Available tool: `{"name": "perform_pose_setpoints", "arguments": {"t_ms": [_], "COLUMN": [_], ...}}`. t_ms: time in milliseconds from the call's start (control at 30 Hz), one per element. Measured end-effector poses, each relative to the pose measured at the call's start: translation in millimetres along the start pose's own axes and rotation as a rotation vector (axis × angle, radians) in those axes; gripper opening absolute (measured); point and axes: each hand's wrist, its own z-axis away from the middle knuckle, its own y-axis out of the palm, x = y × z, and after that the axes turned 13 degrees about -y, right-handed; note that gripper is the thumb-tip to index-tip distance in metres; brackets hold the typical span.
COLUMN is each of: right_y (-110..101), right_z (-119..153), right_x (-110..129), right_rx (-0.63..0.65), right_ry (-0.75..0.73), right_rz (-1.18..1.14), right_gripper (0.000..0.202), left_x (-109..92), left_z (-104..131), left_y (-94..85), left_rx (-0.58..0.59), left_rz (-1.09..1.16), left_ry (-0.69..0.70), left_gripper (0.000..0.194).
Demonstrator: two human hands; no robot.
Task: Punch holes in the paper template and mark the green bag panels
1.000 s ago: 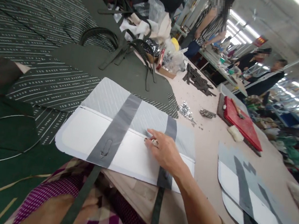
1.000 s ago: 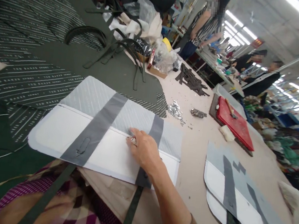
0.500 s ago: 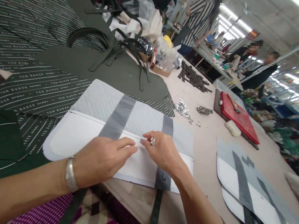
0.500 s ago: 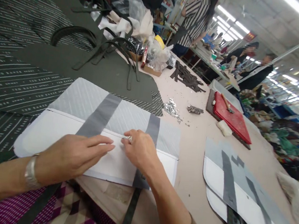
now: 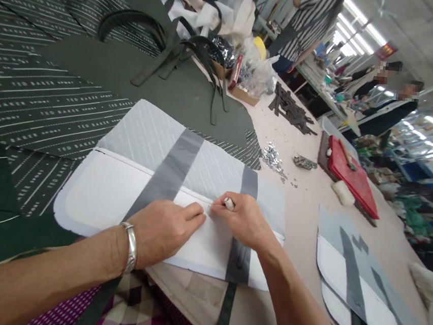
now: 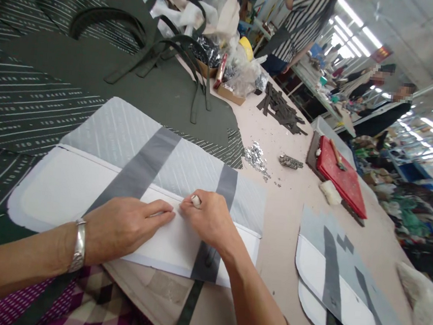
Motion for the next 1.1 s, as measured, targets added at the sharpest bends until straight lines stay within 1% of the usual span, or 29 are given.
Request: {"name": "perform_pose_setpoints", "arguments": {"t_ms": [100, 233, 400, 467, 567, 633, 700, 733, 767, 833, 900, 933, 967, 1000, 1067, 1100], "right_y": [0, 0, -1, -1, 0, -2, -7, -10, -13, -19, -19, -17, -14, -10, -2, 1], "right_z": [-3, -6, -12, -14, -15, -12, -6, -1, 4, 17, 28, 32, 36, 37, 38, 36], "right_x": [-2, -1, 2, 4, 4, 1, -3, -5, -6, -8, -7, -6, -4, -2, 2, 3], "right_rx": [0.020, 0.034, 0.052, 0.062, 0.060, 0.045, 0.007, -0.038, -0.112, -0.333, -0.578, -0.663, -0.709, -0.726, -0.762, -0.809], "right_ry": [0.031, 0.043, 0.051, 0.029, -0.010, -0.010, 0.002, 0.002, -0.001, -0.035, -0.100, -0.131, -0.151, -0.154, -0.123, -0.114], "right_rz": [-0.049, -0.057, 0.007, 0.059, 0.113, 0.118, 0.079, 0.025, -0.054, -0.267, -0.471, -0.545, -0.603, -0.657, -0.792, -0.881], "right_gripper": [0.013, 0.012, 0.012, 0.013, 0.009, 0.017, 0.018, 0.018, 0.022, 0.029, 0.030, 0.028, 0.027, 0.025, 0.020, 0.018], "left_x": [1, 2, 1, 1, 1, 2, 2, 2, 1, 1, 0, 0, -1, -1, -2, -2], "left_z": [1, 1, 0, 0, 0, 0, 1, 1, 1, 1, 1, 1, 0, 0, -1, -2], "left_y": [1.0, 1.0, -0.3, -0.7, -1.2, -1.3, -1.4, -1.4, -1.5, -1.8, -2.3, -2.5, -2.8, -3.0, -3.6, -3.9], "left_rx": [0.001, -0.003, 0.005, 0.009, -0.002, -0.026, -0.062, -0.078, -0.087, -0.074, -0.035, -0.015, 0.002, 0.015, 0.038, 0.048], "left_rz": [0.014, 0.022, 0.045, 0.046, 0.046, 0.048, 0.048, 0.048, 0.045, 0.032, 0.006, -0.008, -0.020, -0.029, -0.044, -0.052], "left_ry": [0.007, 0.003, 0.001, 0.003, 0.002, -0.005, -0.015, -0.020, -0.024, -0.025, -0.025, -0.026, -0.029, -0.033, -0.039, -0.037], "left_gripper": [0.027, 0.027, 0.027, 0.027, 0.026, 0.026, 0.030, 0.032, 0.035, 0.041, 0.046, 0.047, 0.047, 0.047, 0.046, 0.046]}}
